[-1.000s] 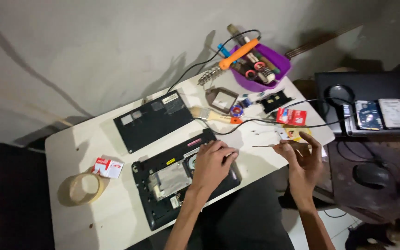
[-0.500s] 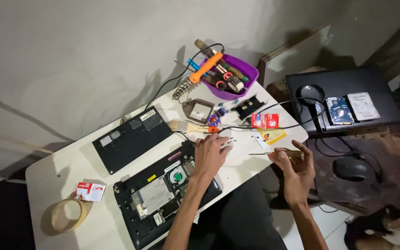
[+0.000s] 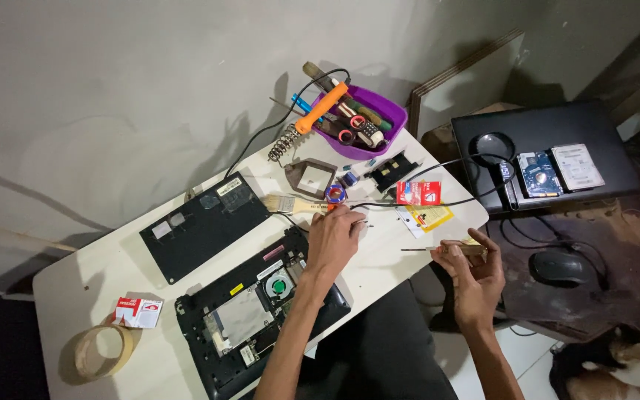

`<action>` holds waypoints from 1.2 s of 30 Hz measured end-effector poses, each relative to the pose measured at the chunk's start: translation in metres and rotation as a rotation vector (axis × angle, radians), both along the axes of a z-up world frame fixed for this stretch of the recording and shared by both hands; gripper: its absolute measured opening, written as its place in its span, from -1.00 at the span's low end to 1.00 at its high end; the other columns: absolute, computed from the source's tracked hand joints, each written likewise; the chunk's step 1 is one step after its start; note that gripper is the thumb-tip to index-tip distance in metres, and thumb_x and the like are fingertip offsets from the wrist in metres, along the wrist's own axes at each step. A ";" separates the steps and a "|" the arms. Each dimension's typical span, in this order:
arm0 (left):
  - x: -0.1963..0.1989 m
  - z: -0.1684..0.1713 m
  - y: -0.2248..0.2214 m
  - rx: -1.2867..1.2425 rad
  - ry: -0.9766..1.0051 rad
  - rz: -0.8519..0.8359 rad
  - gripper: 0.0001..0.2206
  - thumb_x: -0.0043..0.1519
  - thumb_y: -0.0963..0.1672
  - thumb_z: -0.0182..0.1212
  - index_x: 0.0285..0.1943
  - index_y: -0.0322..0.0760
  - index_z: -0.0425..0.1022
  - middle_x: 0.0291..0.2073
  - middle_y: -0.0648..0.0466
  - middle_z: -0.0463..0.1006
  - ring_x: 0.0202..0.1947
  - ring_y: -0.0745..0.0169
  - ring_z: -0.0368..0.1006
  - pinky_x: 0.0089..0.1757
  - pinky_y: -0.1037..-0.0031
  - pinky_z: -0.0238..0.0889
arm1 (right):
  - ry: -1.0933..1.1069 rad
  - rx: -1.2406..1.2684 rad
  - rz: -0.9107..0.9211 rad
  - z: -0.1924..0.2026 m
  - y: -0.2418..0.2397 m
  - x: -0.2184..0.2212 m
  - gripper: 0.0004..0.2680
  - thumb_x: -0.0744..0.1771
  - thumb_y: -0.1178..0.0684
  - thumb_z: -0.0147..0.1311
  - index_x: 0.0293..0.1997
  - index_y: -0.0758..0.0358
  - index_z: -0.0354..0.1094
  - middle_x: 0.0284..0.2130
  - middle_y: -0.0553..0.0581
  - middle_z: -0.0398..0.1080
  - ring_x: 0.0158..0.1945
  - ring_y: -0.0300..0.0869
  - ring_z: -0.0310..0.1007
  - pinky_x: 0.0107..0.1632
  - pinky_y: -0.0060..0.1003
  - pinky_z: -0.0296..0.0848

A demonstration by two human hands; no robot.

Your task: Disassembling a laptop by removing screws and prying off the back cover to access internal components.

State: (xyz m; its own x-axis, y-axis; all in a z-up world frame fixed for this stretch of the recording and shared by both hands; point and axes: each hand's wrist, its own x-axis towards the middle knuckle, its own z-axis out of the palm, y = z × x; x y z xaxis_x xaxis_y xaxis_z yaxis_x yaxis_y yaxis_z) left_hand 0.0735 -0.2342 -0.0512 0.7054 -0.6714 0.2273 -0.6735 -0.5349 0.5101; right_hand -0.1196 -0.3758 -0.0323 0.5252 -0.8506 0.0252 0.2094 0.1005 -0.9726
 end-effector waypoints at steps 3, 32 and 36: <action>0.000 0.001 0.000 0.008 0.032 -0.016 -0.81 0.22 -0.17 0.31 0.00 -0.14 0.67 -0.02 0.05 0.64 -0.07 0.04 0.57 0.02 0.05 0.31 | -0.013 0.045 -0.011 -0.001 0.000 -0.001 -0.67 0.37 0.27 0.01 0.31 0.41 0.15 -0.08 0.44 0.46 -0.01 0.12 0.53 0.10 0.03 0.62; -0.002 -0.005 -0.004 -0.049 -0.034 0.003 -0.94 0.24 -0.13 0.31 -0.21 -0.12 0.67 -0.18 0.15 0.54 -0.15 0.15 0.47 -0.08 0.19 0.23 | 0.022 0.087 -0.046 0.004 0.002 -0.008 -0.66 0.35 0.22 0.03 0.30 0.39 0.16 -0.09 0.45 0.46 -0.03 0.16 0.54 0.10 0.09 0.62; -0.006 0.003 0.012 -0.186 0.001 0.069 -0.88 0.30 -0.06 0.22 -0.10 -0.10 0.59 -0.10 0.17 0.61 -0.04 0.20 0.50 0.00 0.20 0.24 | 0.028 0.090 -0.019 0.008 0.004 -0.008 -0.65 0.36 0.22 0.00 0.33 0.37 0.15 -0.05 0.44 0.44 0.01 0.13 0.51 0.08 0.04 0.62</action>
